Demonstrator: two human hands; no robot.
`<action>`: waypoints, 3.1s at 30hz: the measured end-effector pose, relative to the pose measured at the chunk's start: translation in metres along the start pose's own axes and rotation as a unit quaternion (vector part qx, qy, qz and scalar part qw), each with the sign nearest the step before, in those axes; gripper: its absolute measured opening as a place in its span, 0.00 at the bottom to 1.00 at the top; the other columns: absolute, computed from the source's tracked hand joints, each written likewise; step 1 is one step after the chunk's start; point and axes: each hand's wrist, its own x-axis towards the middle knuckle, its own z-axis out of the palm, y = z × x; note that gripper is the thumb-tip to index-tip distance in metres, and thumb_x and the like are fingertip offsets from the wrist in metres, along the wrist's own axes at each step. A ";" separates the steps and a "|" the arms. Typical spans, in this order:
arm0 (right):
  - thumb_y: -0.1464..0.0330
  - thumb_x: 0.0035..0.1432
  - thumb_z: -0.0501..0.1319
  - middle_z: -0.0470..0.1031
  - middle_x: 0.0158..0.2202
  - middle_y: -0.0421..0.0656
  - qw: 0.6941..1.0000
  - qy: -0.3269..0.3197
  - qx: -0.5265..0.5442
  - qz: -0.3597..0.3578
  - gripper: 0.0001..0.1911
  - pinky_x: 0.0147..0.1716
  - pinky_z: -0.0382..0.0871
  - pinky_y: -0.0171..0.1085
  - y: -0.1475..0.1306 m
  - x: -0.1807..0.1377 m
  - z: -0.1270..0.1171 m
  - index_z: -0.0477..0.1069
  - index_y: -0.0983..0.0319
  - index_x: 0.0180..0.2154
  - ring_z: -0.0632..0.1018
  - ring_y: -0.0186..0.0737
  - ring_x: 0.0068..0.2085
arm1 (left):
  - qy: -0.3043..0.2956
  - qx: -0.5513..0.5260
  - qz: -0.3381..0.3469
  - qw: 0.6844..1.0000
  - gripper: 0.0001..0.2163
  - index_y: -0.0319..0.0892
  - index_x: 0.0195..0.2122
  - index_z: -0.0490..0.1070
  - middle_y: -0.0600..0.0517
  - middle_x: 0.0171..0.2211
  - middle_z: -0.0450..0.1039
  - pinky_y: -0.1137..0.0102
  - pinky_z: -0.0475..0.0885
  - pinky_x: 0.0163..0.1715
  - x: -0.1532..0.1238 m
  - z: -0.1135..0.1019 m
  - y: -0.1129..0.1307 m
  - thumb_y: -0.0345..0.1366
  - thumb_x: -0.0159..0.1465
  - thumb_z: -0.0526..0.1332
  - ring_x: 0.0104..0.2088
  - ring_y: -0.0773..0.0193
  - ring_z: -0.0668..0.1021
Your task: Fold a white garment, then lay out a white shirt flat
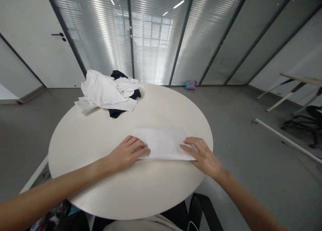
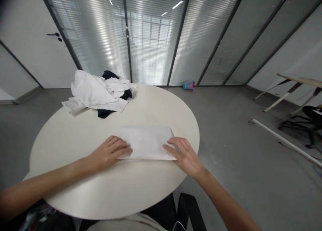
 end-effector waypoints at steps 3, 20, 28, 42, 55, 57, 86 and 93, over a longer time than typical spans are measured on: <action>0.80 0.59 0.56 0.64 0.63 0.53 0.999 -0.003 -0.017 0.032 0.37 0.58 0.68 0.57 0.014 -0.001 0.006 0.57 0.54 0.67 0.64 0.54 0.66 | 0.036 -0.029 -0.057 0.997 0.20 0.46 0.59 0.66 0.43 0.50 0.71 0.56 0.72 0.50 -0.004 0.008 -0.001 0.27 0.66 0.60 0.51 0.52 0.74; 0.78 0.67 0.49 0.75 0.53 0.51 0.992 -0.110 -0.062 0.021 0.25 0.51 0.73 0.44 0.088 0.045 0.035 0.67 0.60 0.62 0.76 0.45 0.53 | 0.013 -0.144 -0.184 0.972 0.36 0.56 0.67 0.59 0.42 0.71 0.42 0.53 0.77 0.53 -0.011 0.021 -0.005 0.21 0.60 0.62 0.64 0.46 0.66; 0.77 0.68 0.51 0.74 0.51 0.53 0.993 -0.066 -0.092 -0.020 0.25 0.52 0.72 0.48 0.076 0.039 0.031 0.65 0.60 0.64 0.75 0.47 0.51 | 0.034 0.041 -0.156 0.986 0.33 0.54 0.65 0.61 0.41 0.66 0.56 0.45 0.70 0.56 -0.014 0.021 -0.001 0.25 0.60 0.65 0.63 0.41 0.65; 0.78 0.66 0.48 0.75 0.55 0.50 0.985 -0.139 -0.048 0.091 0.25 0.56 0.72 0.49 0.056 0.055 0.006 0.71 0.60 0.59 0.77 0.47 0.55 | 0.074 0.045 -0.068 0.994 0.29 0.50 0.67 0.61 0.43 0.56 0.71 0.49 0.67 0.56 -0.009 0.013 0.003 0.41 0.65 0.66 0.58 0.45 0.70; 0.66 0.68 0.60 0.64 0.67 0.50 0.987 -0.103 0.004 -0.123 0.28 0.66 0.61 0.54 -0.028 0.061 0.018 0.61 0.61 0.66 0.57 0.50 0.71 | -0.010 0.004 -0.098 0.995 0.28 0.48 0.71 0.53 0.44 0.70 0.57 0.46 0.57 0.67 -0.011 0.016 0.020 0.42 0.71 0.58 0.71 0.49 0.55; 0.73 0.68 0.58 0.67 0.65 0.49 0.987 -0.063 -0.004 -0.148 0.27 0.66 0.63 0.52 -0.026 0.056 0.022 0.61 0.62 0.66 0.59 0.49 0.70 | -0.002 0.006 -0.097 0.995 0.27 0.48 0.70 0.54 0.44 0.69 0.58 0.48 0.58 0.67 -0.011 0.018 0.019 0.41 0.72 0.58 0.71 0.51 0.57; 0.45 0.70 0.43 0.45 0.73 0.51 0.979 -0.192 -0.007 0.074 0.37 0.67 0.50 0.61 -0.016 0.091 0.053 0.51 0.57 0.71 0.53 0.61 0.71 | 0.119 -0.398 -0.479 0.773 0.22 0.36 0.47 0.80 0.48 0.33 0.74 0.67 0.74 0.28 0.037 0.038 -0.070 0.47 0.57 0.70 0.26 0.66 0.74; 0.45 0.69 0.44 0.49 0.73 0.53 0.979 -0.186 -0.004 0.086 0.40 0.68 0.50 0.60 -0.017 0.094 0.057 0.53 0.63 0.71 0.52 0.59 0.72 | 0.060 -0.100 -0.246 0.962 0.19 0.39 0.59 0.71 0.41 0.60 0.68 0.54 0.64 0.64 0.065 0.027 -0.037 0.42 0.73 0.51 0.62 0.51 0.69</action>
